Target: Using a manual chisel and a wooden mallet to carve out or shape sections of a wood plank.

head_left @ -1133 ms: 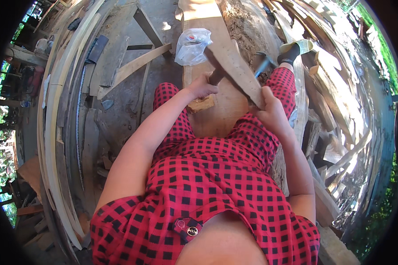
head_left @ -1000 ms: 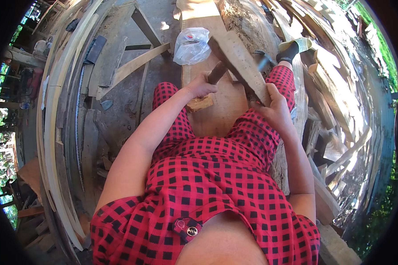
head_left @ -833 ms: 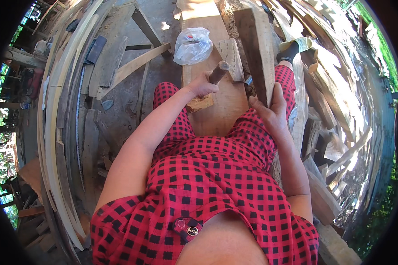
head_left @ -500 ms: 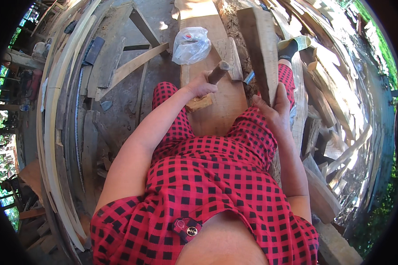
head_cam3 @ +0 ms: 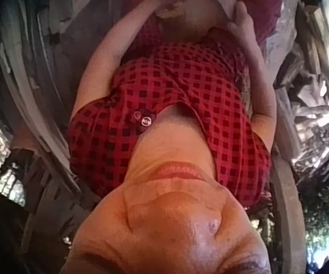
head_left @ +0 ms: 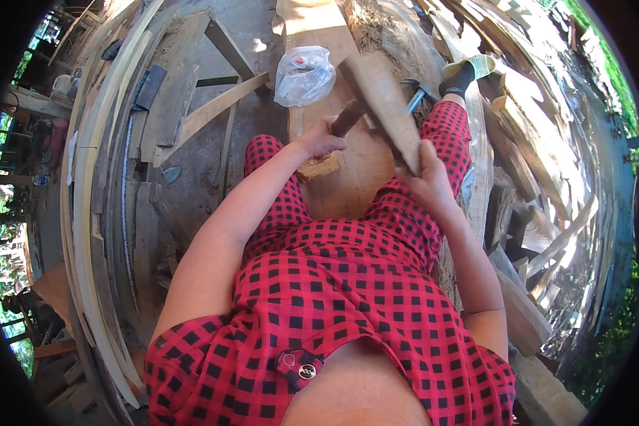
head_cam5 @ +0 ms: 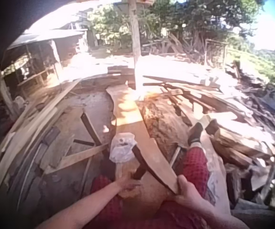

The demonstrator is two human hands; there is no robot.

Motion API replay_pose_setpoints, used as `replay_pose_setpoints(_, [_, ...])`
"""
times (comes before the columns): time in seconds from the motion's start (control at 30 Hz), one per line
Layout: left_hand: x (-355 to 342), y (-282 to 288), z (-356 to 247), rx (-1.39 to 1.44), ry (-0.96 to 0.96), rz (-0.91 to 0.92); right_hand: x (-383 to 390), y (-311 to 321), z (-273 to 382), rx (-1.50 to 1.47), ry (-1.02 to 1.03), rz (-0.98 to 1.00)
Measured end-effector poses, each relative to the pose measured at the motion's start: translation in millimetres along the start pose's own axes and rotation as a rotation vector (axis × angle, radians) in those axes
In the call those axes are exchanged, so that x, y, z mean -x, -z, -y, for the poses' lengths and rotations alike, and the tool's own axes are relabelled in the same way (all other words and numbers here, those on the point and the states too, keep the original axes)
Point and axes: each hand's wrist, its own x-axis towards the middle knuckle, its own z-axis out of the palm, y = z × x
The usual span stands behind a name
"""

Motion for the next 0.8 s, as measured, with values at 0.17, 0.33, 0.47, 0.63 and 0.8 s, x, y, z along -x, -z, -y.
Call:
replay_pose_setpoints(0.17, [2.8,2.4,-0.2,-0.034,0.024,-0.015,-4.5,7.5,13.7,0.331,-0.024,0.128])
replay_pose_setpoints(0.33, [-0.3,2.5,3.0,-0.024,0.038,0.019,6.6,-9.8,19.2,-0.080,-0.103,0.004])
replay_pose_setpoints(0.47, [-4.9,5.0,9.5,-0.041,0.002,0.049,2.5,7.7,2.2,0.418,0.026,0.227])
replay_pose_setpoints(0.63, [0.2,0.0,-2.0,-0.013,0.003,0.011,6.7,-6.6,25.3,-0.124,0.038,-0.068])
replay_pose_setpoints(0.8, [-1.1,3.1,4.1,-0.020,0.058,0.032,4.9,6.4,2.0,0.605,-0.019,0.157])
